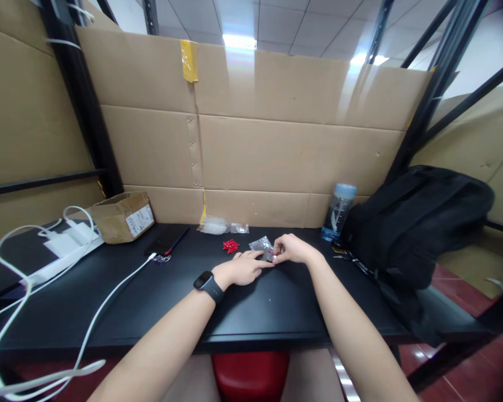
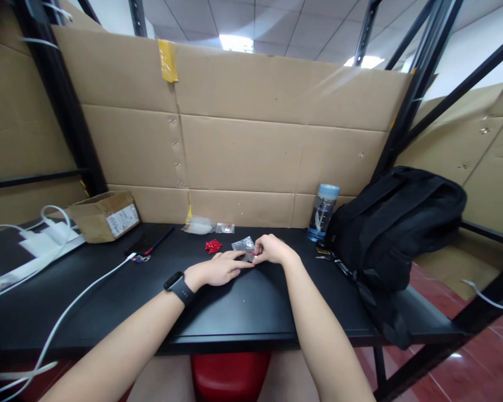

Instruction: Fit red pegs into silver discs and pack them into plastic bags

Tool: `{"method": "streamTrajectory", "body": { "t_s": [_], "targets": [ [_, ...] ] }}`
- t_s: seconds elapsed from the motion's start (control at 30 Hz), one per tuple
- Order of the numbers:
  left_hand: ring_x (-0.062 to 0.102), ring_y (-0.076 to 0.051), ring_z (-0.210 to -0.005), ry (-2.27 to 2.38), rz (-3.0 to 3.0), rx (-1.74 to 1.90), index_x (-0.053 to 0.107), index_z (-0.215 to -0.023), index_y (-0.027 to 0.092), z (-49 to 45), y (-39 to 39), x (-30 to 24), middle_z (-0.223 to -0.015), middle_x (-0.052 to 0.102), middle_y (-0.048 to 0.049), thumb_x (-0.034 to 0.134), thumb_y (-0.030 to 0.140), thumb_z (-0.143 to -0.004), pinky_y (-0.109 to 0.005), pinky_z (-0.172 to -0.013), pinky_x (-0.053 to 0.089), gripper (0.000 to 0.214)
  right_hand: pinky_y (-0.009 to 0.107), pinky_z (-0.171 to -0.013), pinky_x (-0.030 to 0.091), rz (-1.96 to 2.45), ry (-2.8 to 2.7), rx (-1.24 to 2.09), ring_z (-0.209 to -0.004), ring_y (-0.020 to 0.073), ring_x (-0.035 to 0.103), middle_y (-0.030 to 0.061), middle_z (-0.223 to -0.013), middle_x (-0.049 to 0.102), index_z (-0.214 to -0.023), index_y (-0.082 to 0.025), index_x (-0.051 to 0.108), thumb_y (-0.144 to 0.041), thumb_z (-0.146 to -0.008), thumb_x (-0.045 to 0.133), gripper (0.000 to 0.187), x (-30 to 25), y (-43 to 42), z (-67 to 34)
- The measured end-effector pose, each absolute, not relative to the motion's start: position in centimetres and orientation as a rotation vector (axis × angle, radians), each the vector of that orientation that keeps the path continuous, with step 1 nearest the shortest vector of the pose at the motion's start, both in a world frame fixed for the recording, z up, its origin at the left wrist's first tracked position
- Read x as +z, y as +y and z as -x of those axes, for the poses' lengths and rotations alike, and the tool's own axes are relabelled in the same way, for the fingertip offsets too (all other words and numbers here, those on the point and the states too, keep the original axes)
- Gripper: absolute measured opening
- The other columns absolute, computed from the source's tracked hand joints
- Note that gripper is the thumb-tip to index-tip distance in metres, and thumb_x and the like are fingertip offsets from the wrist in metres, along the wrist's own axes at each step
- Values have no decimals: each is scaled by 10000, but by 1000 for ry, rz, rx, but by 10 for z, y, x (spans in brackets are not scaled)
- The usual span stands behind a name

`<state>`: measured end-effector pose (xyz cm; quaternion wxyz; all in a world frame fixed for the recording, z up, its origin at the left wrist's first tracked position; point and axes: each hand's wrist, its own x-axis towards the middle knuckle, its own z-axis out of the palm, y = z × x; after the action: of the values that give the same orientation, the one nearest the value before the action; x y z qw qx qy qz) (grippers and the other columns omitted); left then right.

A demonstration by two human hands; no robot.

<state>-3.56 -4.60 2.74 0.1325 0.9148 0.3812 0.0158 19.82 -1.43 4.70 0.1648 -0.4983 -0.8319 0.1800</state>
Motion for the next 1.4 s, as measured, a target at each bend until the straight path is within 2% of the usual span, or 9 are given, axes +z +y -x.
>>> {"method": "streamTrajectory", "body": {
  "t_s": [0.13,0.43,0.57,0.73,0.97,1.1,1.23,1.33,1.4],
  "targets": [
    [231,-351,-1534,1122,-2642,20,480,-1456,495,35,-47,30,-1673,261,-14,429,302,-998,-704,-1148,242,500,229,-650,459,1420,-2371,514,-692,157,662,-14,-689,712,-769,-206,779,-239,-640,861,156,46,-14,-197],
    [244,-358,-1530,1109,-2631,50,502,-1439,504,36,-45,29,-1669,269,-4,450,314,-988,-707,-1146,243,492,231,-665,489,1364,-2327,657,-731,168,704,1,-737,749,-841,-205,790,-125,-684,786,176,46,-15,-196],
    [266,-346,-1524,1113,-2643,64,512,-1434,492,36,-45,29,-1666,278,-8,461,302,-980,-708,-1142,251,494,217,-625,435,1308,-2342,505,-681,135,634,-20,-713,696,-787,-187,747,-128,-685,805,131,43,-13,-188],
    [204,-327,-1547,1129,-2640,28,501,-1450,470,35,-46,31,-1686,212,-29,460,289,-981,-702,-1151,230,504,213,-630,362,1301,-2287,247,-698,116,549,-29,-769,632,-768,-184,666,-204,-685,861,213,35,-8,-180],
    [207,-324,-1546,1129,-2646,33,502,-1449,470,36,-45,30,-1680,229,-32,468,289,-984,-696,-1154,226,500,235,-617,289,1531,-2162,103,-777,143,562,-7,-893,645,-911,-224,594,-279,-773,798,252,24,-7,-168],
    [232,-330,-1538,1117,-2646,23,511,-1449,450,36,-43,30,-1676,235,-41,479,297,-980,-694,-1154,235,495,251,-629,300,1605,-2154,52,-821,174,591,20,-936,653,-985,-235,590,-306,-813,754,248,23,-8,-163],
    [373,-333,-1478,1091,-2695,131,623,-1360,398,39,-41,32,-1610,398,-47,542,326,-953,-600,-1169,308,421,250,-653,341,1572,-2177,87,-843,177,605,29,-956,661,-1018,-241,617,-232,-831,698,204,22,-5,-168],
    [566,-265,-1322,1004,-2746,317,721,-1174,334,40,-39,34,-1406,630,-14,564,325,-941,-426,-1127,407,281,245,-688,383,1525,-2192,165,-883,175,618,27,-988,674,-1027,-235,644,-189,-775,734,272,24,-4,-176],
    [626,-243,-1229,1044,-2723,455,693,-1151,288,40,-39,33,-1291,695,-20,536,343,-957,-386,-1065,453,256,249,-713,415,1483,-2172,247,-880,168,630,26,-1026,693,-1060,-233,653,-198,-744,772,340,26,-4,-181]
  ]
}}
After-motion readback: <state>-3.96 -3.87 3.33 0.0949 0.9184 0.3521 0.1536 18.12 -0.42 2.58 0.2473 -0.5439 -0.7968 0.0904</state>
